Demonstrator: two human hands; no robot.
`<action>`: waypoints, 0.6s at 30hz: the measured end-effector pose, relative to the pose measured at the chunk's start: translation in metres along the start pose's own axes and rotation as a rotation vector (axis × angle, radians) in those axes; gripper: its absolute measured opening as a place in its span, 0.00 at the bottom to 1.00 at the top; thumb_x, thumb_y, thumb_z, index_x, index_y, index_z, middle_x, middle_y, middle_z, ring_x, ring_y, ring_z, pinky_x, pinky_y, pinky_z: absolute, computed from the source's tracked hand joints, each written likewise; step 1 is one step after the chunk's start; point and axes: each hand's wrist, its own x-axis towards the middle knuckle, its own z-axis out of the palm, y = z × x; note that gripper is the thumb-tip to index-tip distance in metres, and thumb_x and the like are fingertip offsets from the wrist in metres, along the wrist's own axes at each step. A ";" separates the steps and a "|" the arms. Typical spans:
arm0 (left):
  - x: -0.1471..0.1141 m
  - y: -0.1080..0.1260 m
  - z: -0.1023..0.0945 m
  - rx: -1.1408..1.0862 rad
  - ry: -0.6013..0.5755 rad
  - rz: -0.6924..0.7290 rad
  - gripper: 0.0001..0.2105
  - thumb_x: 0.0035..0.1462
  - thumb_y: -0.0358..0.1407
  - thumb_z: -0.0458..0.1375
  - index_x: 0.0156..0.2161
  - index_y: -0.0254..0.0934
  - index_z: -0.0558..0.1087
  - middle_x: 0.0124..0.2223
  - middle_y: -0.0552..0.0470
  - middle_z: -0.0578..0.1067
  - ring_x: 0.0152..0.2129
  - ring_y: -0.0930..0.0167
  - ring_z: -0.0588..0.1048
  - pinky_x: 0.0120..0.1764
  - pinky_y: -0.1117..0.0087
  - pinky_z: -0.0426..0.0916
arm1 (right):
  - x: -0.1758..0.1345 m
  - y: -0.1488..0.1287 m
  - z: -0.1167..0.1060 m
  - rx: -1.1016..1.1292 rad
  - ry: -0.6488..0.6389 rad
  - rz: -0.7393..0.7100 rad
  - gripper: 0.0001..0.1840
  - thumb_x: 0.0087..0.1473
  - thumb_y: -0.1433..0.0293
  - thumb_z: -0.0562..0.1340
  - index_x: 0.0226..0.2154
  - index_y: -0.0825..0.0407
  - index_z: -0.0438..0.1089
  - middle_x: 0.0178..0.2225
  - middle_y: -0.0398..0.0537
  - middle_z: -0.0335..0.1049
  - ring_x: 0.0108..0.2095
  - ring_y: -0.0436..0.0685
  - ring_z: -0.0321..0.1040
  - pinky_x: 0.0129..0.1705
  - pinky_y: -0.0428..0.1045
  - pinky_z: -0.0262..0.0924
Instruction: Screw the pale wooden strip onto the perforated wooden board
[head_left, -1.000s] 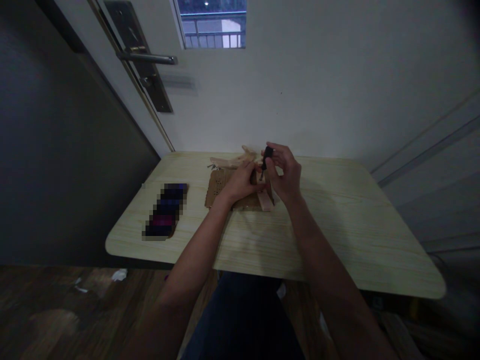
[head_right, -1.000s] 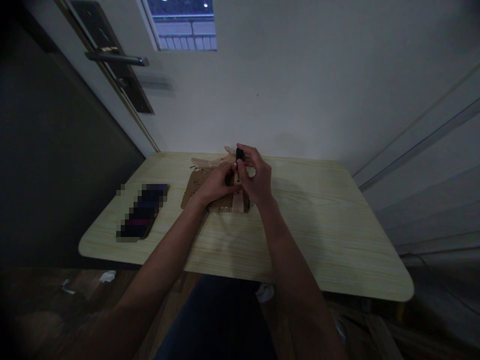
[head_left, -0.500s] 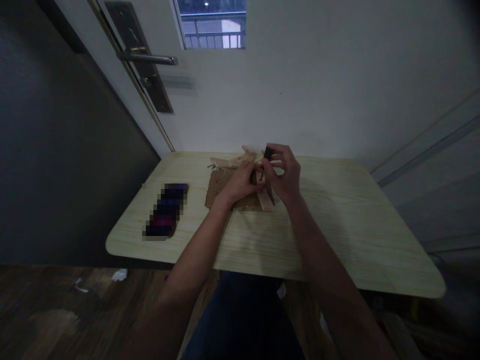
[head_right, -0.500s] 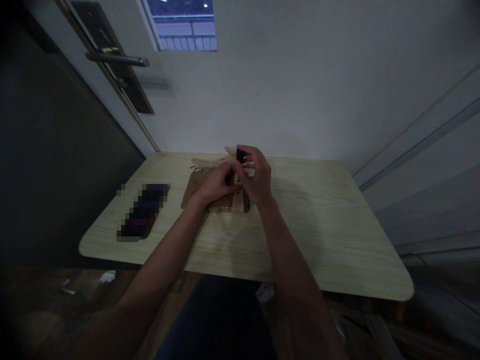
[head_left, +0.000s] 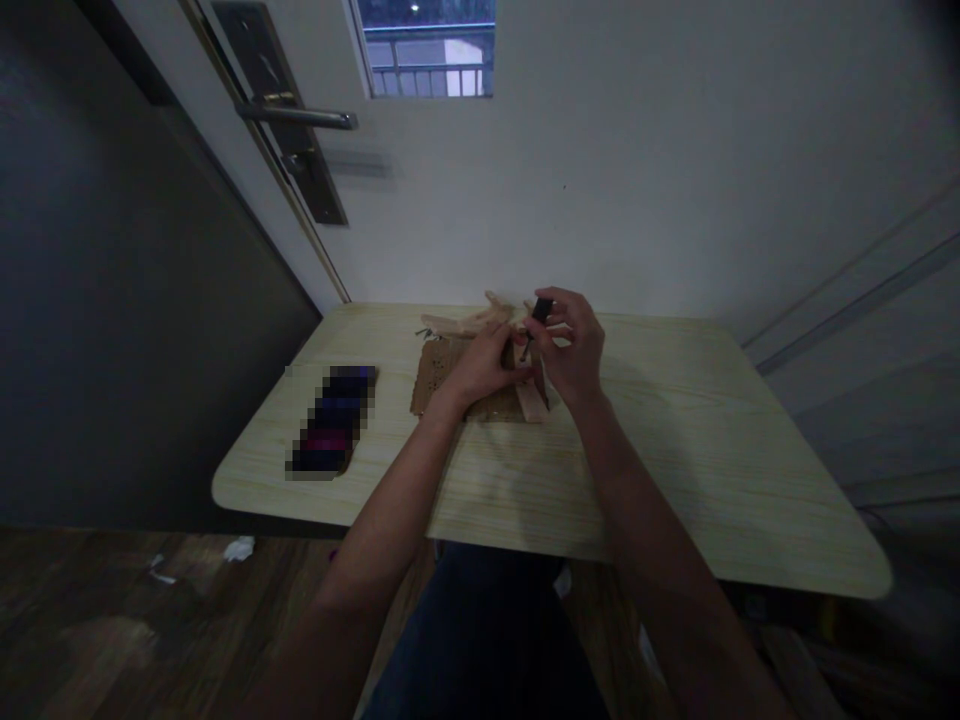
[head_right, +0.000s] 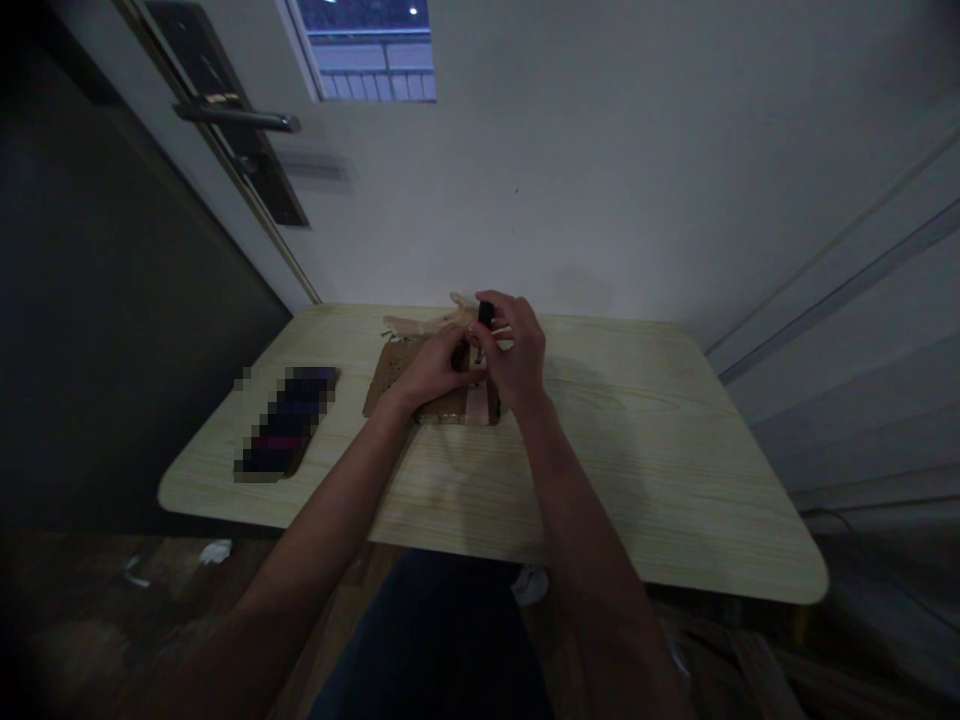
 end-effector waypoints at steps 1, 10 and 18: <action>0.000 0.000 0.000 -0.002 0.000 0.001 0.17 0.49 0.39 0.67 0.41 0.36 0.67 0.44 0.45 0.72 0.42 0.61 0.71 0.45 0.59 0.67 | 0.000 -0.001 -0.001 -0.001 -0.012 -0.007 0.15 0.55 0.60 0.63 0.45 0.42 0.69 0.43 0.44 0.70 0.33 0.49 0.71 0.28 0.44 0.71; 0.001 0.001 -0.001 -0.013 -0.011 -0.012 0.18 0.48 0.38 0.67 0.42 0.35 0.68 0.47 0.43 0.72 0.43 0.61 0.71 0.47 0.59 0.67 | -0.002 -0.001 -0.003 0.158 -0.162 0.010 0.18 0.60 0.57 0.56 0.52 0.42 0.64 0.49 0.47 0.74 0.43 0.53 0.76 0.40 0.49 0.74; 0.000 -0.001 0.001 -0.005 0.007 0.000 0.18 0.49 0.40 0.67 0.42 0.36 0.68 0.46 0.44 0.72 0.44 0.60 0.71 0.48 0.57 0.68 | 0.001 0.001 -0.001 0.096 -0.106 -0.026 0.17 0.56 0.60 0.61 0.48 0.42 0.67 0.45 0.43 0.74 0.39 0.52 0.75 0.36 0.48 0.74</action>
